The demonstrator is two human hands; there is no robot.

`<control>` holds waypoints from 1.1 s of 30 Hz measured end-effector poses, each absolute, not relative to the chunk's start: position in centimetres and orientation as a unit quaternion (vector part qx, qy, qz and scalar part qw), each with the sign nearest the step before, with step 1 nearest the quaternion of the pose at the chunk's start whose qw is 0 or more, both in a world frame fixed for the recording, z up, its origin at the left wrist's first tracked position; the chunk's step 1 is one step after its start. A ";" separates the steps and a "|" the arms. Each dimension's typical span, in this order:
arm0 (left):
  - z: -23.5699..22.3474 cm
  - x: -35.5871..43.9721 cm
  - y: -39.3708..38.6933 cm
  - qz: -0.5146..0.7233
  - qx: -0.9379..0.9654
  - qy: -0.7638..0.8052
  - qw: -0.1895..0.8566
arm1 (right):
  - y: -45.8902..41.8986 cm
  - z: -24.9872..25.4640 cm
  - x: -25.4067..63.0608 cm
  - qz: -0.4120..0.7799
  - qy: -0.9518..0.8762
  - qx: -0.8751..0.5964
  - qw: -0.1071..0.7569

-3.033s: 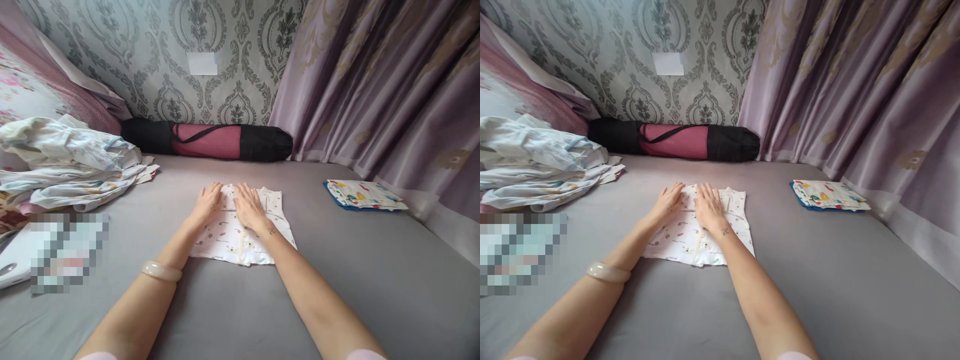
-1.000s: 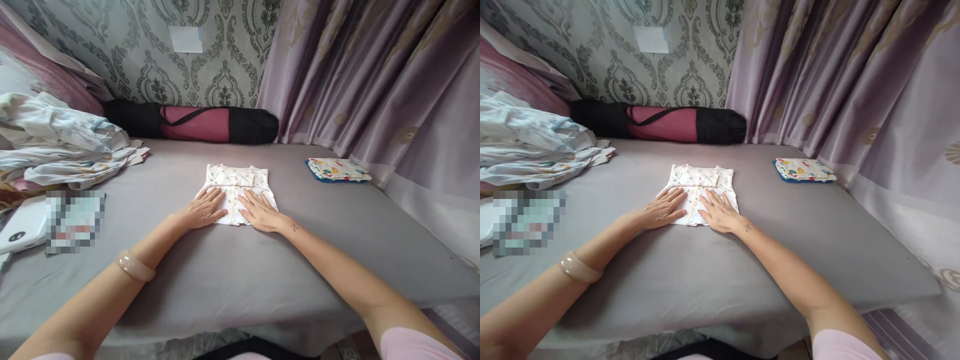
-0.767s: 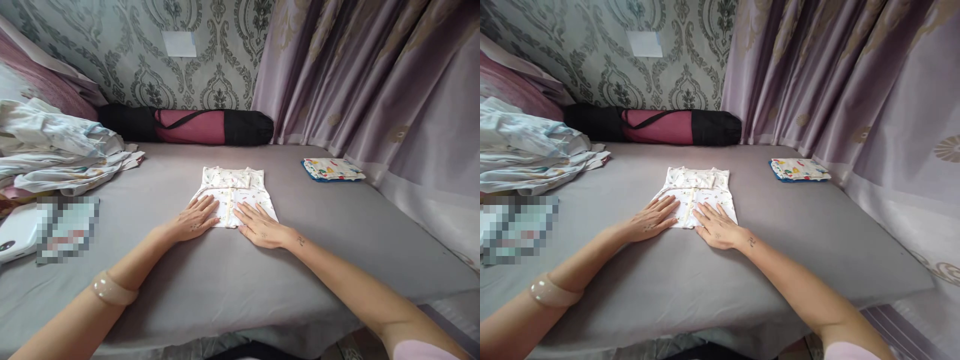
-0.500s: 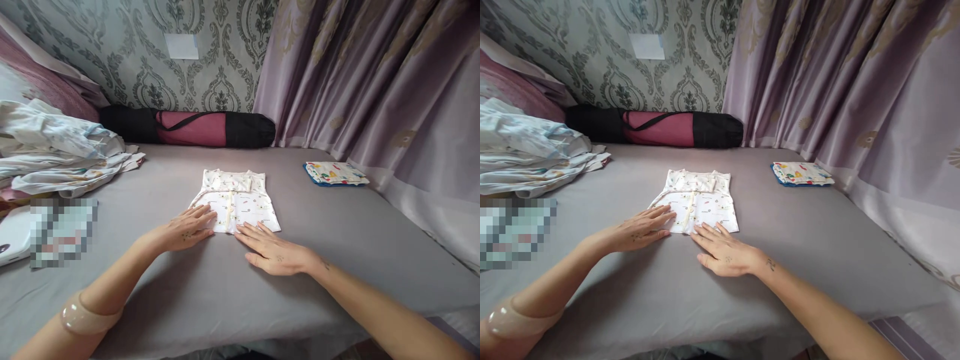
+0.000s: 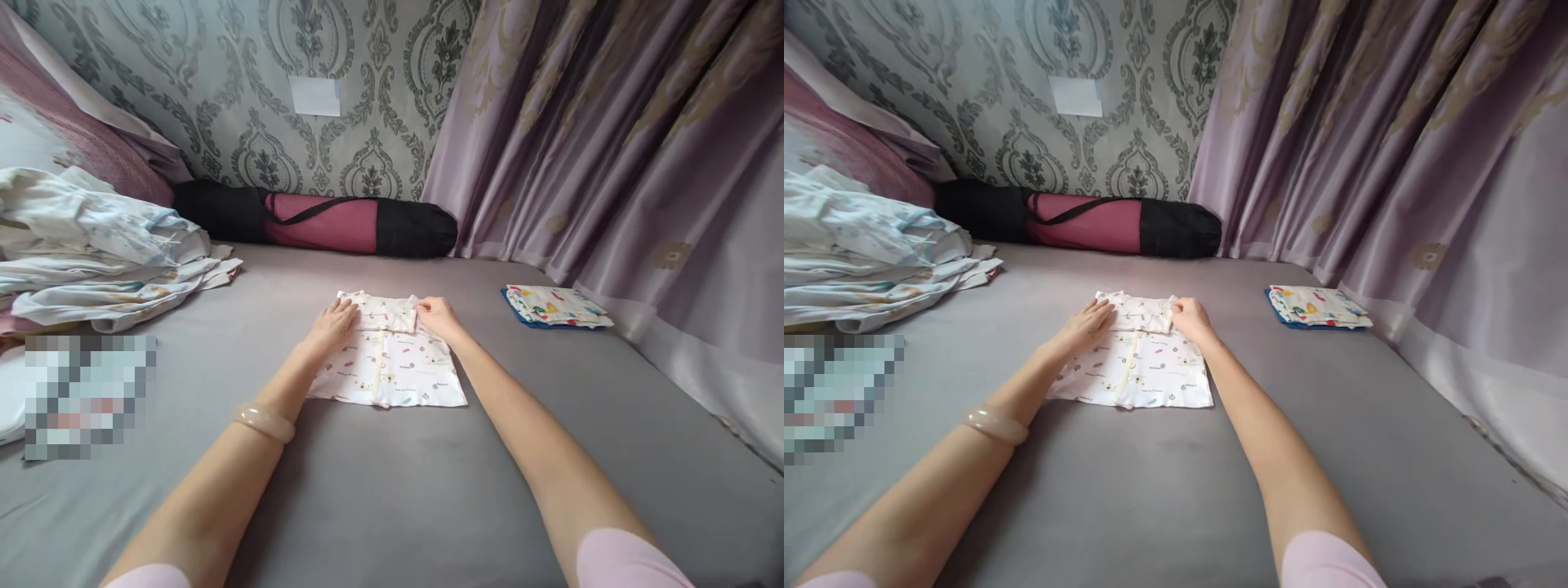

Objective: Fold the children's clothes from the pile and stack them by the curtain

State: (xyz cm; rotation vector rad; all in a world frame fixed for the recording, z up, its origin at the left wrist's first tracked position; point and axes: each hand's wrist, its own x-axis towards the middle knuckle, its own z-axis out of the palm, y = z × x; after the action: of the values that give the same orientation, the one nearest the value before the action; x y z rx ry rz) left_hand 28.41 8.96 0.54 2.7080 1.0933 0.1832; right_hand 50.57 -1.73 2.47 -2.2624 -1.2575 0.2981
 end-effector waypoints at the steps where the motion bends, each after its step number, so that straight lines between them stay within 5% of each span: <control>1: 0.2 28.5 9.0 0.057 0.917 0.379 0.115 | -0.9 2.2 50.8 0.102 -0.454 -0.849 0.249; 15: -0.5 28.2 8.9 0.044 0.905 0.407 0.115 | 0.8 1.9 49.4 0.067 -0.441 -0.870 0.209; 25: -0.4 28.2 8.8 0.039 0.894 0.430 0.119 | 0.8 1.0 48.4 0.014 -0.487 -0.867 0.105; 33: -0.9 28.1 9.3 0.045 0.895 0.427 0.121 | 0.6 1.2 48.5 0.025 -0.456 -0.880 0.133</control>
State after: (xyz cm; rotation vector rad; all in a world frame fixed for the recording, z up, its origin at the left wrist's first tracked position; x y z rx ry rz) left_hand 28.11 9.34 -0.92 2.6141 1.2459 0.1327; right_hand 48.48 0.59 1.22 -2.5516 -1.3211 0.0721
